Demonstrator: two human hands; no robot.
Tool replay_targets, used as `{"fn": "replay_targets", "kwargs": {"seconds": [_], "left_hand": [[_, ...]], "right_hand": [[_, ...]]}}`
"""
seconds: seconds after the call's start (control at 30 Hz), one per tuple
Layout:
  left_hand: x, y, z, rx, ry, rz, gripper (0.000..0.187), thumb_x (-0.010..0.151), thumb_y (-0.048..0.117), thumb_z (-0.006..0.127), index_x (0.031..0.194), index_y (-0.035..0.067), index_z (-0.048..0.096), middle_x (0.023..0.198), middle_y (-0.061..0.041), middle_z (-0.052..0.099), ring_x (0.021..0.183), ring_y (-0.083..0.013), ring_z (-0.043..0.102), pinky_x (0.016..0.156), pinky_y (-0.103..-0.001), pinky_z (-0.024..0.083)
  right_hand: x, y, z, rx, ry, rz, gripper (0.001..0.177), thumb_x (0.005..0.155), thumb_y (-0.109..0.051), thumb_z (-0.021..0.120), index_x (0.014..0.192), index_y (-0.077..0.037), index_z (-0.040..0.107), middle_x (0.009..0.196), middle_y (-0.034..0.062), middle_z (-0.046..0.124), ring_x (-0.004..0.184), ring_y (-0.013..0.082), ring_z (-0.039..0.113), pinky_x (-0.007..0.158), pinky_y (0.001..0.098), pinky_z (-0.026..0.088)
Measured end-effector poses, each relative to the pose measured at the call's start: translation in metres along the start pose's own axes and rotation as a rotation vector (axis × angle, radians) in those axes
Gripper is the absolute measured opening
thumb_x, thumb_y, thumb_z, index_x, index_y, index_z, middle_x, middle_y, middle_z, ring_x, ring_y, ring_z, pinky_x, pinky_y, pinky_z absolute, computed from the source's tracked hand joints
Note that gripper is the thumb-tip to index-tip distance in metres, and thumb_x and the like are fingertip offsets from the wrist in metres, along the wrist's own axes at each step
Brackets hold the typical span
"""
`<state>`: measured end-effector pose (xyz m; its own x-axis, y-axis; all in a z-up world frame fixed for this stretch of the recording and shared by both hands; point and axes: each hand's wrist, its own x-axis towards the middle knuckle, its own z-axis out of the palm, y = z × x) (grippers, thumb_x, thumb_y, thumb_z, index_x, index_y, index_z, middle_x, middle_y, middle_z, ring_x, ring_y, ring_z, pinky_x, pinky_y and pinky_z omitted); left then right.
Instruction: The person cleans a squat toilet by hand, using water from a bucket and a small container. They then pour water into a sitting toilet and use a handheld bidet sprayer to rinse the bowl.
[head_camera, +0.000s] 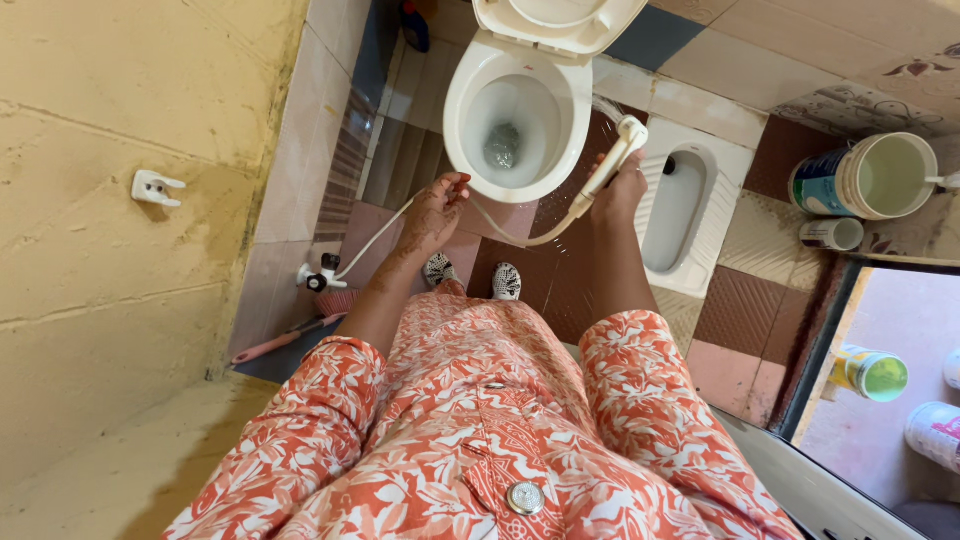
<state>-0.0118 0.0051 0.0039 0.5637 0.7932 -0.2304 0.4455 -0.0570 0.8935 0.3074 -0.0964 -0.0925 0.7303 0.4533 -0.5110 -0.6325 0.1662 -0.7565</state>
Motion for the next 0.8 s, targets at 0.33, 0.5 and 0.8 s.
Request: {"fn": "replay_targets", "kwargs": {"seconds": [0.33,0.5,0.8], "left_hand": [[-0.004,-0.023,0.011,0.022,0.025,0.025,0.028,0.098,0.008,0.066,0.126,0.007,0.064,0.107,-0.008,0.072,0.097,-0.0142,0.070,0.085,-0.027,0.057],[-0.007,-0.011,0.001,-0.058,0.040,-0.049,0.026,0.102,0.017,0.064,0.127,0.008,0.066,0.112,-0.008,0.071,0.101,-0.0156,0.069,0.087,-0.028,0.058],[-0.011,-0.017,0.006,-0.031,0.027,-0.056,0.028,0.101,0.013,0.062,0.129,0.008,0.065,0.115,-0.007,0.069,0.099,-0.0127,0.068,0.086,-0.025,0.058]], "right_hand": [[-0.051,0.020,-0.055,-0.232,0.011,0.123,0.061,0.106,-0.050,0.042,0.117,0.008,0.058,0.088,0.0152,0.068,0.070,0.0201,0.065,0.064,0.0356,0.058],[-0.071,0.027,-0.057,-0.300,0.025,0.161,0.057,0.106,-0.048,0.044,0.116,0.007,0.058,0.088,0.0142,0.068,0.068,0.0194,0.064,0.062,0.0349,0.056],[-0.050,-0.004,-0.072,-0.202,0.042,0.022,0.060,0.107,-0.048,0.043,0.116,0.010,0.056,0.087,0.0166,0.068,0.068,0.0218,0.065,0.062,0.0358,0.057]]}}
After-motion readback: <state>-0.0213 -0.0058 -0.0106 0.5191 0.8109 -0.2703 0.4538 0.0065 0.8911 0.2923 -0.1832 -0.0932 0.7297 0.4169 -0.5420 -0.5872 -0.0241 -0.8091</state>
